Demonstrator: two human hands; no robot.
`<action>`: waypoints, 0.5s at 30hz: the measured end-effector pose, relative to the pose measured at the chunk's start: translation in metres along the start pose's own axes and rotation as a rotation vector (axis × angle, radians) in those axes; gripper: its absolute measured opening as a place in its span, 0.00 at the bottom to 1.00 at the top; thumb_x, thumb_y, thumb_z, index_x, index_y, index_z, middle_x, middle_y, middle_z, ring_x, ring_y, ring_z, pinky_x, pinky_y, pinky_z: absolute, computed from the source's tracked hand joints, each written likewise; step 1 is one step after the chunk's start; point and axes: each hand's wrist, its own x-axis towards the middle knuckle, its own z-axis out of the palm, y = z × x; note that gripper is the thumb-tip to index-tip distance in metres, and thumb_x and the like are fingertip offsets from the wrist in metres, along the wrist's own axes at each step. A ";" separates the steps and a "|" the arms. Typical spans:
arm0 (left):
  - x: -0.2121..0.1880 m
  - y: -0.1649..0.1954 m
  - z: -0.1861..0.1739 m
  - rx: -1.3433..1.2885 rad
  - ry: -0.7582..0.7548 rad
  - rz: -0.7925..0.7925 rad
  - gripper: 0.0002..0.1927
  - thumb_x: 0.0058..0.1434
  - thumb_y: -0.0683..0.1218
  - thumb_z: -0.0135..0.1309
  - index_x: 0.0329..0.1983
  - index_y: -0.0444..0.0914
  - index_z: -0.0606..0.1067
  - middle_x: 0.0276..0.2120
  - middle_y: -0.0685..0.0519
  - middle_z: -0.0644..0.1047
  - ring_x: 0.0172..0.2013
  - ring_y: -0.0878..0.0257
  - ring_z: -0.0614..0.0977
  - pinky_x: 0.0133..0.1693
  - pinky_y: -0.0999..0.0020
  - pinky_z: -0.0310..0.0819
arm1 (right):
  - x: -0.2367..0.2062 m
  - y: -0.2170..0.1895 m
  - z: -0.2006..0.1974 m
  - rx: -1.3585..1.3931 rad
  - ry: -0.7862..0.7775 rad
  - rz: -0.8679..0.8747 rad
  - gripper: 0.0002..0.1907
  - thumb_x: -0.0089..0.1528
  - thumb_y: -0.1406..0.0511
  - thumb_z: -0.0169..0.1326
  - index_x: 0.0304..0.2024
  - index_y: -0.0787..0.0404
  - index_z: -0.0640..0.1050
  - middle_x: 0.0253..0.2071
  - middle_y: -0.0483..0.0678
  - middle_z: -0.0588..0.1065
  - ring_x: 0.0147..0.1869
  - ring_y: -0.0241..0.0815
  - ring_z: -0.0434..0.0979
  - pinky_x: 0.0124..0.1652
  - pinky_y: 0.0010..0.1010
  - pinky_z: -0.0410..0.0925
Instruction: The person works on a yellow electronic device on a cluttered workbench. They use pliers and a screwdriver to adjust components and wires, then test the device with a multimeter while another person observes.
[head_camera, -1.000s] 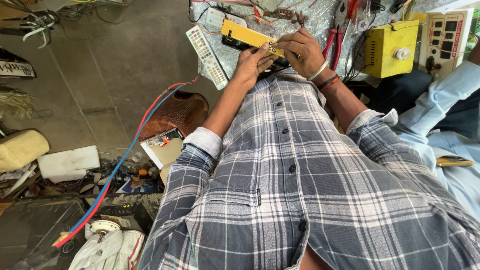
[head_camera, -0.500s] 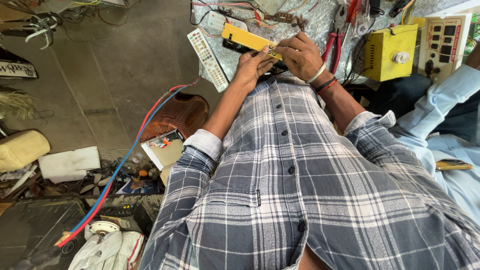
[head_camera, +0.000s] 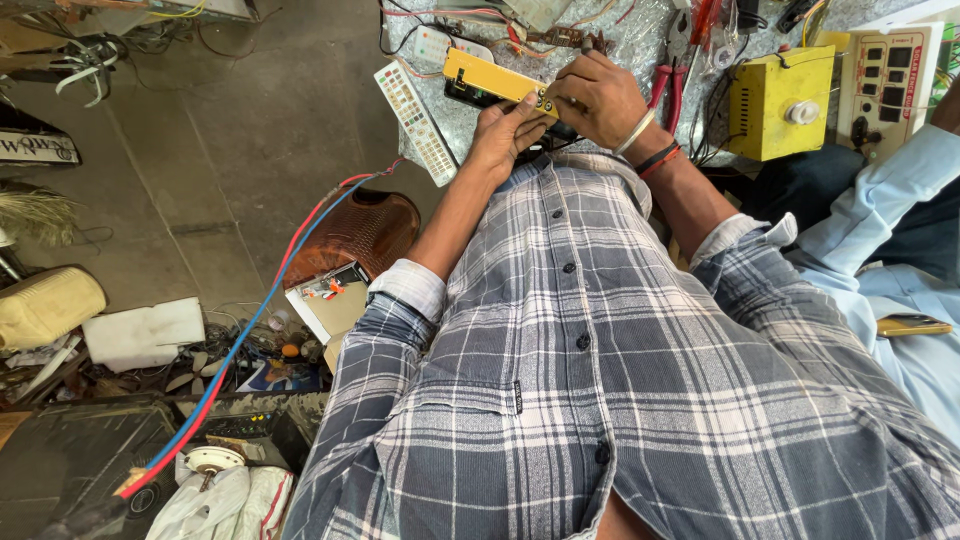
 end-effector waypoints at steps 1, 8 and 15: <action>0.001 0.000 0.000 0.005 -0.003 -0.002 0.18 0.65 0.51 0.60 0.48 0.32 0.77 0.41 0.45 0.84 0.43 0.58 0.87 0.44 0.70 0.84 | 0.001 0.002 -0.001 -0.007 -0.018 -0.013 0.07 0.61 0.69 0.64 0.42 0.60 0.83 0.42 0.47 0.77 0.46 0.47 0.75 0.45 0.36 0.72; 0.003 -0.001 -0.001 -0.006 0.008 -0.015 0.18 0.65 0.51 0.60 0.48 0.32 0.77 0.41 0.46 0.83 0.42 0.57 0.87 0.44 0.69 0.84 | 0.018 0.012 0.002 -0.065 -0.174 0.060 0.06 0.57 0.65 0.65 0.37 0.56 0.83 0.37 0.46 0.77 0.42 0.45 0.77 0.40 0.37 0.73; 0.007 0.001 0.006 -0.019 0.005 0.016 0.18 0.64 0.51 0.61 0.48 0.32 0.76 0.41 0.46 0.82 0.42 0.58 0.86 0.45 0.68 0.85 | 0.021 0.013 -0.002 -0.129 -0.059 -0.085 0.07 0.55 0.66 0.66 0.32 0.59 0.80 0.33 0.45 0.74 0.39 0.45 0.76 0.39 0.37 0.72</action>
